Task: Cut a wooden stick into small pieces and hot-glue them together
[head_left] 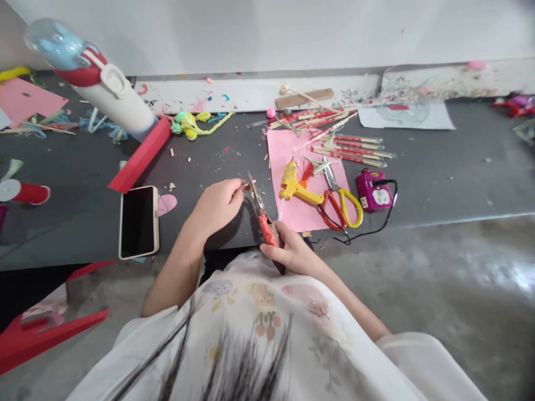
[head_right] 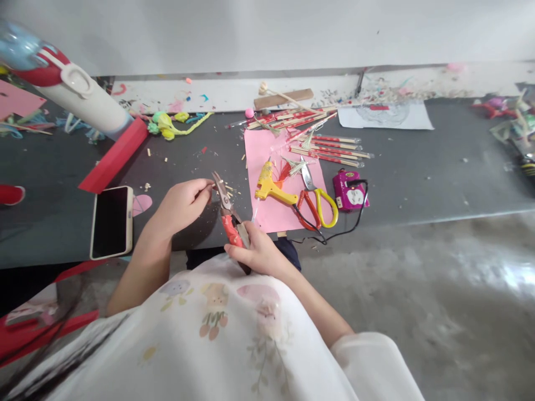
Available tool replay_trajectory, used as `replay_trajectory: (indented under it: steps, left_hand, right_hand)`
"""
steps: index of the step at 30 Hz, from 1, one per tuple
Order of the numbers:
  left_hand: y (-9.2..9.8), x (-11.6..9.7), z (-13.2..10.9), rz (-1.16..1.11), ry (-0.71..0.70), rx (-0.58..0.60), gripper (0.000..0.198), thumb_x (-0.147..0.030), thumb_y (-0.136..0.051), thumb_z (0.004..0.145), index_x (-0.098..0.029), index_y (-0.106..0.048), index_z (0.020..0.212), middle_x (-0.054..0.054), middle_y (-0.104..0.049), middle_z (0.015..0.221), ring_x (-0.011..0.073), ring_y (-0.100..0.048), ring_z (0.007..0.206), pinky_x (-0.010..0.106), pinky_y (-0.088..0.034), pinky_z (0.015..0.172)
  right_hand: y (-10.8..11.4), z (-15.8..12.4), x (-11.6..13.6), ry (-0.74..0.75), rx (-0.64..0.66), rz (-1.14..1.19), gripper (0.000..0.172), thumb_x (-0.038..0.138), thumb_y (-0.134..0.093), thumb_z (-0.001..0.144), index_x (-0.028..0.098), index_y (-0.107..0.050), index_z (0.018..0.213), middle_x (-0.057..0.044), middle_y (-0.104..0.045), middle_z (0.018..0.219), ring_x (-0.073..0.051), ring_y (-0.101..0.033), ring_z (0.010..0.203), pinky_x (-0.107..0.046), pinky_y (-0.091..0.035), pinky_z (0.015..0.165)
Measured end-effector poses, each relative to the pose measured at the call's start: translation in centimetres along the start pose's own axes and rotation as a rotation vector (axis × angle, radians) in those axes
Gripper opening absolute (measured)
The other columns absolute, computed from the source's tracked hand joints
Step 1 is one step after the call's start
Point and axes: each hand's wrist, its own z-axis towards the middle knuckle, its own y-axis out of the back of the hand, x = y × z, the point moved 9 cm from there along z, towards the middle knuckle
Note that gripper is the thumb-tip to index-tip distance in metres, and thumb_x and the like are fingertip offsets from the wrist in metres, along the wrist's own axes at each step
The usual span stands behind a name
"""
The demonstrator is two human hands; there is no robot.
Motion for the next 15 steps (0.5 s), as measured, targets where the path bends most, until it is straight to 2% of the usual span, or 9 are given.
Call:
replay_trajectory:
  steps: [5,9,15]
  left_hand:
    - [0.9,-0.4,-0.5,-0.09,-0.023,-0.057,0.032,-0.034,-0.038,0.094,-0.019,-0.066,0.086,0.002,-0.067,0.076,0.014,-0.056,0.066,0.026,-0.038,0.064]
    - [1.4,-0.8,-0.9,-0.175,-0.04,-0.08,0.032,-0.034,-0.039,0.094,-0.019,-0.064,0.08,0.0,-0.061,0.065,0.0127,-0.053,0.061,0.025,-0.04,0.064]
    - [1.5,-0.4,-1.1,-0.251,-0.033,0.011,0.034,-0.038,-0.041,0.093,-0.02,-0.058,0.069,-0.001,-0.054,0.058,0.0123,-0.05,0.056,0.026,-0.041,0.06]
  right_hand:
    - [0.5,-0.6,1.2,0.016,-0.042,-0.099,0.04,0.045,-0.068,0.071,0.023,-0.04,0.09,0.007,-0.044,0.07,-0.012,-0.044,0.062,-0.025,-0.034,0.057]
    - [1.1,-1.0,2.2,0.045,-0.088,-0.202,0.04,0.04,-0.068,0.069,0.023,-0.039,0.091,0.006,-0.046,0.073,-0.012,-0.046,0.063,-0.026,-0.036,0.06]
    - [1.5,-1.5,2.8,0.049,-0.14,-0.315,0.044,0.039,-0.068,0.065,0.023,-0.041,0.097,0.003,-0.049,0.08,-0.014,-0.049,0.069,-0.028,-0.039,0.065]
